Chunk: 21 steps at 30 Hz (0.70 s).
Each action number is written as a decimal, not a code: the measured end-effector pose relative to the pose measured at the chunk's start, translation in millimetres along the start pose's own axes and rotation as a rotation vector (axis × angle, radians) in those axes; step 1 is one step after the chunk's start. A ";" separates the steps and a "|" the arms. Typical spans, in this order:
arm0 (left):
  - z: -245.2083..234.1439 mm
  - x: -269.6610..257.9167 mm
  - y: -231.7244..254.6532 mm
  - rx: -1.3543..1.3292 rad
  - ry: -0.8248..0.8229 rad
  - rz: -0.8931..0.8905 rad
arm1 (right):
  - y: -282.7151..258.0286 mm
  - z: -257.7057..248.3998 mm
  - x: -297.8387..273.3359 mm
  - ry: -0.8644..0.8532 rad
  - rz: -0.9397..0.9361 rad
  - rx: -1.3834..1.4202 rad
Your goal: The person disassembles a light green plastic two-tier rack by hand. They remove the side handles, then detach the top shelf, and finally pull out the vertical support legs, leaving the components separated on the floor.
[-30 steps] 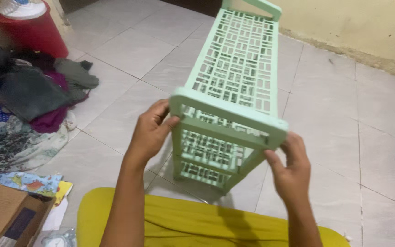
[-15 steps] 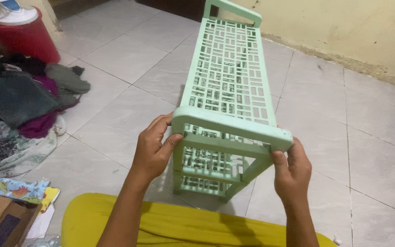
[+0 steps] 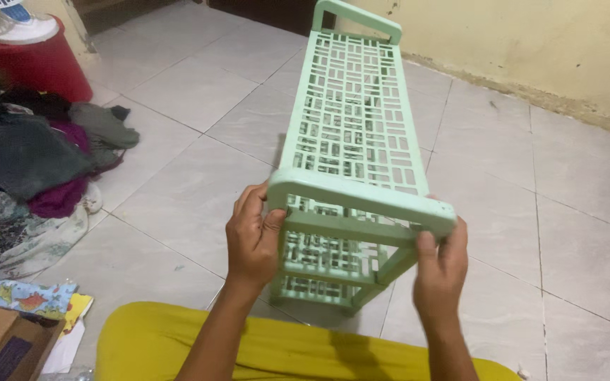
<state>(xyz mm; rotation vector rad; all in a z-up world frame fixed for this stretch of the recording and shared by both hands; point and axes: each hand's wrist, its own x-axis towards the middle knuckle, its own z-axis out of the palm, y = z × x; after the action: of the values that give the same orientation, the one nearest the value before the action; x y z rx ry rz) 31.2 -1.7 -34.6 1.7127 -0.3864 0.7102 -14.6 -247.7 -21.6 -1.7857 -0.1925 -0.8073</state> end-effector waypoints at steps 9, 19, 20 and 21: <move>-10.2 -0.7 -17.9 -0.436 -0.065 -0.194 | -82.0 8.2 71.5 -0.004 -0.302 -0.366; -39.3 8.5 -32.3 -0.356 0.078 -0.233 | -88.3 23.1 94.3 -0.364 -0.067 -0.082; -41.7 5.8 -36.1 -0.348 0.092 -0.242 | -86.0 27.2 89.3 -0.352 -0.016 -0.086; -44.6 1.0 -41.3 -0.338 0.106 -0.254 | -83.7 32.1 82.6 -0.343 0.038 -0.090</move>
<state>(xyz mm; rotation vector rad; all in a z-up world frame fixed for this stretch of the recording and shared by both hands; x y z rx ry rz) 45.4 52.1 -59.3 1.3672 -0.1962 0.5141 19.3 -208.8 88.8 -1.9999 -0.3506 -0.4840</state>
